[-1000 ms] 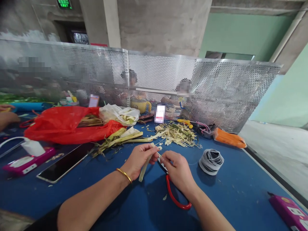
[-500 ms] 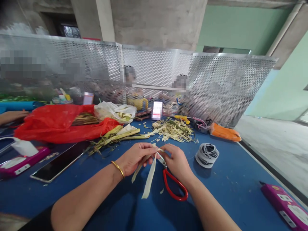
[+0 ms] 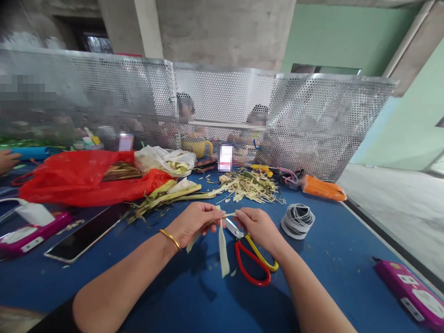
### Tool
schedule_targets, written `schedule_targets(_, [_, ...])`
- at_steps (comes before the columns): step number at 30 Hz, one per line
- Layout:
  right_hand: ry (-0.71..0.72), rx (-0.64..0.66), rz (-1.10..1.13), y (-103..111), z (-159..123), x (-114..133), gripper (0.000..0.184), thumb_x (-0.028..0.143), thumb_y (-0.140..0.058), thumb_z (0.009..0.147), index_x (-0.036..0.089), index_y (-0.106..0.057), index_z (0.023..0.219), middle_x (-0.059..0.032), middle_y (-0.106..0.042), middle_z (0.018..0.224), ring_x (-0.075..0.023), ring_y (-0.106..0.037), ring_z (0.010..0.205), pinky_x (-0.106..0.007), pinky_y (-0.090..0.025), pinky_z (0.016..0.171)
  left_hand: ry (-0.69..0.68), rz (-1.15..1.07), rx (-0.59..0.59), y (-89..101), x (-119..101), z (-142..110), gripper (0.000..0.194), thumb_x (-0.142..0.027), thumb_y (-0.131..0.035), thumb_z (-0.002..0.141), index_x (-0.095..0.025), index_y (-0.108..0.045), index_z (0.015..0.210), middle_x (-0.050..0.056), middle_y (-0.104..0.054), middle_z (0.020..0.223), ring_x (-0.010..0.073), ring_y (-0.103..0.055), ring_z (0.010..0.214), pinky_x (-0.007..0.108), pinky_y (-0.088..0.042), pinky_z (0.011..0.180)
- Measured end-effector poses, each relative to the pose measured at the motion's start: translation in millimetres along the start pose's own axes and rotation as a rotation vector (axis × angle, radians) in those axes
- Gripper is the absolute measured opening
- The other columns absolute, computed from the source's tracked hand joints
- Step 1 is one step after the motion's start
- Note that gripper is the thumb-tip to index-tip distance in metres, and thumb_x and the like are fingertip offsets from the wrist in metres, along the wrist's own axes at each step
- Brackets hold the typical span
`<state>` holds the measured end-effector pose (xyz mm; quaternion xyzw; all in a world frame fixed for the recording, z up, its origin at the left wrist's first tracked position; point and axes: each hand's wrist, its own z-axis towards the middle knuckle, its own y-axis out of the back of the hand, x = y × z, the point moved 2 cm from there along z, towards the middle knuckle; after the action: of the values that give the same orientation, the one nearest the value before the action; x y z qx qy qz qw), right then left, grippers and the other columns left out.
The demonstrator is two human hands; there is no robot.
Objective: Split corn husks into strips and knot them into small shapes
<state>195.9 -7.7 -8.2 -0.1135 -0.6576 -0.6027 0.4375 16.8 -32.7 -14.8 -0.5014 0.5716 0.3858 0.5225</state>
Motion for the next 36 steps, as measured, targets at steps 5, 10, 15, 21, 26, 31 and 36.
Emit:
schedule_targets(5, [-0.034,0.037,0.186,-11,0,3,0.055,0.063,-0.042,0.083,0.015,-0.063,0.069,-0.0029,-0.061,0.069,-0.0171,-0.053,0.069,-0.028,-0.039,0.065,-0.094,0.232,0.141,-11.4,1,-7,0.028,-0.040,-0.065,0.073,-0.014,-0.066,0.064,0.004,-0.069,0.067,0.0085,-0.055,0.044,0.017,-0.029,0.037])
schedule_targets(10, [-0.061,0.047,0.261,-19,-2,7,0.057,0.066,-0.044,0.080,0.015,-0.054,0.057,0.0016,-0.048,0.056,-0.0114,-0.041,0.056,-0.025,-0.034,0.054,-0.148,0.315,0.198,-16.5,9,-7,0.026,-0.040,-0.065,0.073,-0.015,-0.067,0.067,0.002,-0.067,0.064,0.0088,-0.057,0.044,0.018,-0.037,0.043])
schedule_targets(15, [-0.091,0.080,0.203,-5,-2,-1,0.043,0.053,-0.049,0.082,0.017,-0.059,0.061,0.0043,-0.045,0.048,-0.0099,-0.036,0.046,-0.023,-0.029,0.047,-0.137,0.278,0.106,-10.8,5,-5,0.028,-0.040,-0.064,0.074,-0.015,-0.064,0.062,0.004,-0.069,0.066,0.0091,-0.057,0.045,0.018,-0.034,0.042])
schedule_targets(21, [0.000,-0.196,-0.213,12,-2,-5,0.030,0.040,-0.051,0.084,0.021,-0.070,0.068,-0.0031,-0.066,0.074,-0.0173,-0.056,0.070,-0.027,-0.038,0.062,-0.122,0.254,0.034,-9.3,-2,-6,0.024,-0.034,-0.062,0.074,-0.016,-0.062,0.059,0.003,-0.069,0.066,0.0083,-0.054,0.044,0.018,-0.032,0.042])
schedule_targets(26, [-0.048,-0.098,0.244,-18,-5,9,0.045,0.054,-0.050,0.083,0.016,-0.065,0.062,-0.0020,-0.061,0.062,-0.0153,-0.055,0.060,-0.027,-0.039,0.059,-0.213,0.383,0.139,-16.1,5,-8,0.023,-0.033,-0.058,0.076,-0.017,-0.066,0.063,0.002,-0.068,0.063,0.0105,-0.056,0.044,0.019,-0.039,0.047])
schedule_targets(31, [-0.181,-0.071,0.741,-34,-8,15,0.031,0.045,-0.070,0.068,0.016,-0.059,0.066,0.0031,-0.054,0.055,-0.0109,-0.047,0.049,-0.024,-0.035,0.047,-0.170,0.468,0.197,-22.9,17,-7,0.026,-0.035,-0.058,0.077,-0.016,-0.067,0.062,0.002,-0.067,0.058,0.0120,-0.058,0.044,0.019,-0.041,0.047])
schedule_targets(36, [-0.016,-0.414,0.604,-11,-10,19,0.024,0.038,-0.066,0.073,0.018,-0.055,0.064,0.0054,-0.044,0.054,-0.0094,-0.040,0.052,-0.023,-0.033,0.051,-0.091,0.485,0.091,-19.6,25,0,0.035,-0.044,-0.056,0.078,-0.017,-0.064,0.056,0.004,-0.067,0.057,0.0117,-0.058,0.042,0.019,-0.041,0.046])
